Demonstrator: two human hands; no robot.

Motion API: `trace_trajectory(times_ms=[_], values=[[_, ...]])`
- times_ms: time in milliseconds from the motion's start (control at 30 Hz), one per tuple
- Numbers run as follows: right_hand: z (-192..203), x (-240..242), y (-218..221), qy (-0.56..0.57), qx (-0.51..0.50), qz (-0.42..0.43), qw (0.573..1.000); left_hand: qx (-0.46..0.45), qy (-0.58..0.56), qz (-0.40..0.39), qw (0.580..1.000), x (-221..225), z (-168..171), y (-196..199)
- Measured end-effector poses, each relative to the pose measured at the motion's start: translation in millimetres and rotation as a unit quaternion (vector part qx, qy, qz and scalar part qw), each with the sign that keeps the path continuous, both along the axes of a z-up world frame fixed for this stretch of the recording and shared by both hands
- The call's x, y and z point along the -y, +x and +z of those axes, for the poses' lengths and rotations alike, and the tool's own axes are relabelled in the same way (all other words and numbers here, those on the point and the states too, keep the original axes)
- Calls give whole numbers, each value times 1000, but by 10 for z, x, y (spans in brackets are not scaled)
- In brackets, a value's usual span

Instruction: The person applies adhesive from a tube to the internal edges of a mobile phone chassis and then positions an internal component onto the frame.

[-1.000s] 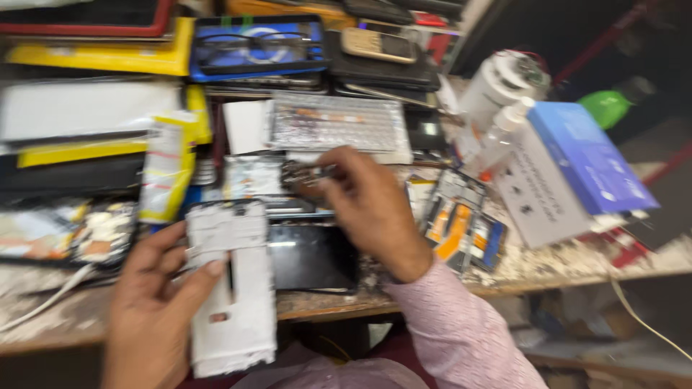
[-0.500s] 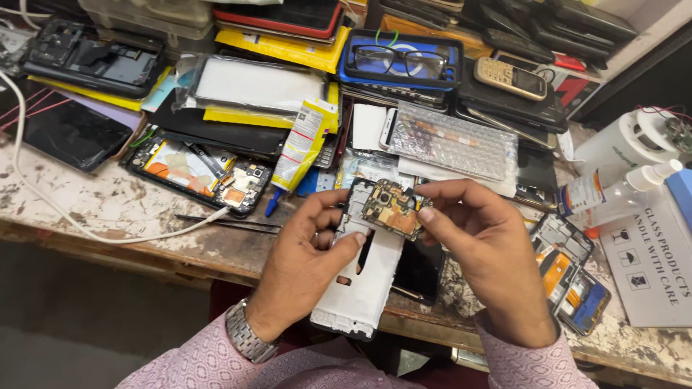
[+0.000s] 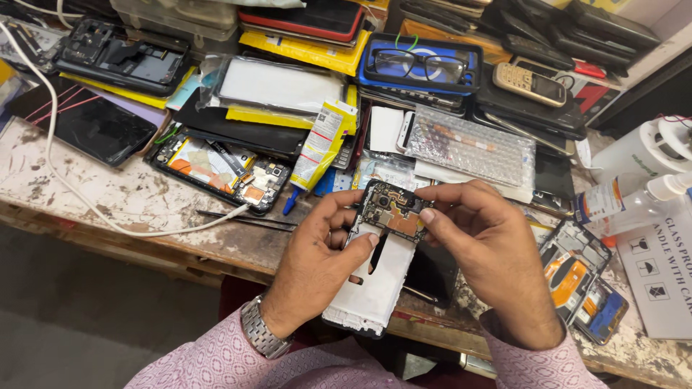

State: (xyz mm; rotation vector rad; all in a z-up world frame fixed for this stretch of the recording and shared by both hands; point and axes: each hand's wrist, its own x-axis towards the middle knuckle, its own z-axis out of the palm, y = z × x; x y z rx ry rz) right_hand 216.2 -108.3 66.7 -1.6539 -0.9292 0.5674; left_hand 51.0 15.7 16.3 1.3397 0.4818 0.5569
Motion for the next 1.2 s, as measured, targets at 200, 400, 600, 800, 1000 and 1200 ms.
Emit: trace_trajectory(times_ms=[200, 400, 600, 800, 1000, 1200], values=[[28, -13, 3, 0, 32, 1, 999, 23, -7, -5, 1000, 5, -32, 4], [68, -36, -34, -55, 108, -36, 992, 64, -22, -20, 997, -1, -42, -2], [158, -60, -117, -68, 164, -55, 982, 64, -46, -10, 997, 9, -46, 5], [205, -66, -214, -71, 217, -60, 972, 64, -14, 32, 997, -20, -88, 21], [219, -40, -315, -62, 292, -72, 952, 57, -42, 38, 997, -39, -95, 1], [214, -3, -349, -28, 308, -36, 950, 65, 15, 61, 996, -44, -138, 14]])
